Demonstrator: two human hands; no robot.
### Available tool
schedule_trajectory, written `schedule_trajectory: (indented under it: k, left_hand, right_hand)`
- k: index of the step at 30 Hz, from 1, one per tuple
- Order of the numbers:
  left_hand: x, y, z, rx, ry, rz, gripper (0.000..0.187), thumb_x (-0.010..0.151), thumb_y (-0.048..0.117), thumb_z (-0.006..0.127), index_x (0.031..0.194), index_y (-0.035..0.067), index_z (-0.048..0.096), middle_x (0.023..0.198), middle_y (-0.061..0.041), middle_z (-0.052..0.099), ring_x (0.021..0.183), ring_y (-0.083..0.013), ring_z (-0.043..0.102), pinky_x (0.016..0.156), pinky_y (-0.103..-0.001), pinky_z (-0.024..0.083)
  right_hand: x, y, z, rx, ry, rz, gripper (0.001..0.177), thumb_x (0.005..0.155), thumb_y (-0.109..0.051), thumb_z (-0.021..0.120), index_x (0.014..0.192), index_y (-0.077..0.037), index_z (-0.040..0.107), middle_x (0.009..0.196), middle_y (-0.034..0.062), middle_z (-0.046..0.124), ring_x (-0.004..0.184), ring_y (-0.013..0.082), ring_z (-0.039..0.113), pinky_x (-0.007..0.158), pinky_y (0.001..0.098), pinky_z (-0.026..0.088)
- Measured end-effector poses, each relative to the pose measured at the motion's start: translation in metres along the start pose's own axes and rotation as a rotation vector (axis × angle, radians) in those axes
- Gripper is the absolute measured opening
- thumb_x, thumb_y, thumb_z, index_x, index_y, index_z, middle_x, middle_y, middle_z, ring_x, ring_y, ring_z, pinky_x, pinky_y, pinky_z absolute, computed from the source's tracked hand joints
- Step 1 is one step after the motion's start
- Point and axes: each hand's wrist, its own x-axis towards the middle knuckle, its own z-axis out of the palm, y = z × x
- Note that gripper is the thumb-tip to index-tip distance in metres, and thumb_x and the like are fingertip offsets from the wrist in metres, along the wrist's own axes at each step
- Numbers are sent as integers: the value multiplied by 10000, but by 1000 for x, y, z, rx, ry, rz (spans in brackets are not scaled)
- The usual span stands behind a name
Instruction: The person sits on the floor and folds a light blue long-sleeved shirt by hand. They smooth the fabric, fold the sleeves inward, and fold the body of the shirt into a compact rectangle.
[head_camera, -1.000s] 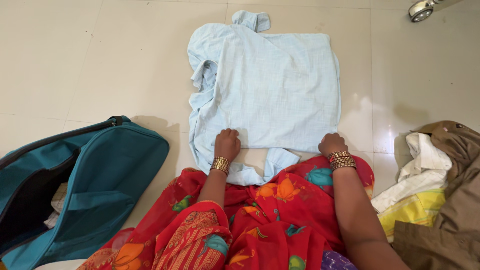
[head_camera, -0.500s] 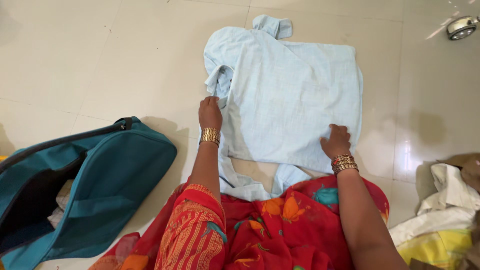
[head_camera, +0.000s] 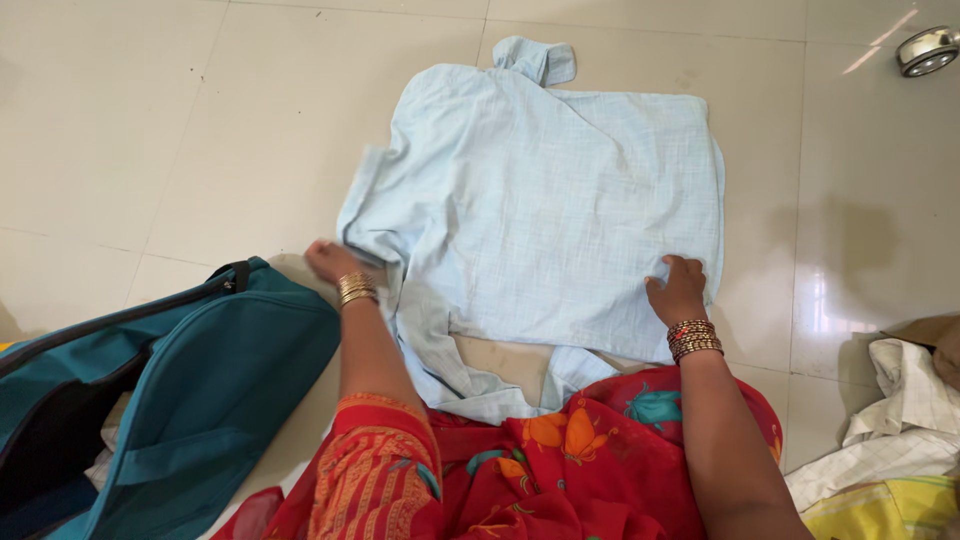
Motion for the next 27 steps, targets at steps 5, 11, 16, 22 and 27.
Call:
schedule_trajectory:
  k: [5, 11, 16, 22, 27]
  left_hand:
    - [-1, -7, -35, 162, -166, 317, 168, 917, 63, 636, 1060, -24, 630, 1073, -197, 649, 994, -345, 629, 900, -448, 517]
    - [-78, 62, -31, 341, -446, 728, 207, 909, 95, 664, 1112, 56, 652, 1144, -134, 655, 1104, -363, 587, 933, -509, 447]
    - [-106, 81, -6, 418, -607, 750, 368, 960, 156, 635, 1309, 49, 588, 1266, -147, 636, 1202, -352, 559, 1003, -511, 420]
    - [-83, 54, 18, 538, -617, 614, 487, 1031, 264, 567, 1476, 81, 497, 1448, -117, 565, 1349, -329, 491, 1103, -554, 366]
    - [-82, 35, 9, 737, -667, 530, 626, 1032, 455, 458, 1566, 135, 392, 1634, -114, 350, 1491, -326, 301, 1103, -619, 278]
  right_hand:
    - [3, -9, 1, -22, 19, 3, 577, 865, -226, 747, 1387, -62, 564, 1437, 228, 453, 1291, 449, 441, 1107, 528, 414]
    - [-2, -22, -5, -72, -46, 85, 693, 825, -256, 776, 1432, -76, 494, 1466, 212, 415, 1315, 452, 402, 1045, 555, 417]
    - [-2, -5, -1, -72, -1, 63, 731, 832, -267, 764, 1466, -51, 472, 1495, 224, 413, 1343, 457, 400, 1095, 544, 403]
    - [12, 36, 6, -128, 111, 131, 743, 863, -257, 741, 1472, 39, 438, 1540, 270, 391, 1378, 490, 369, 1123, 555, 387]
    - [23, 33, 6, -150, 136, 176, 756, 869, -255, 738, 1476, 59, 415, 1577, 262, 361, 1426, 473, 340, 1117, 551, 390]
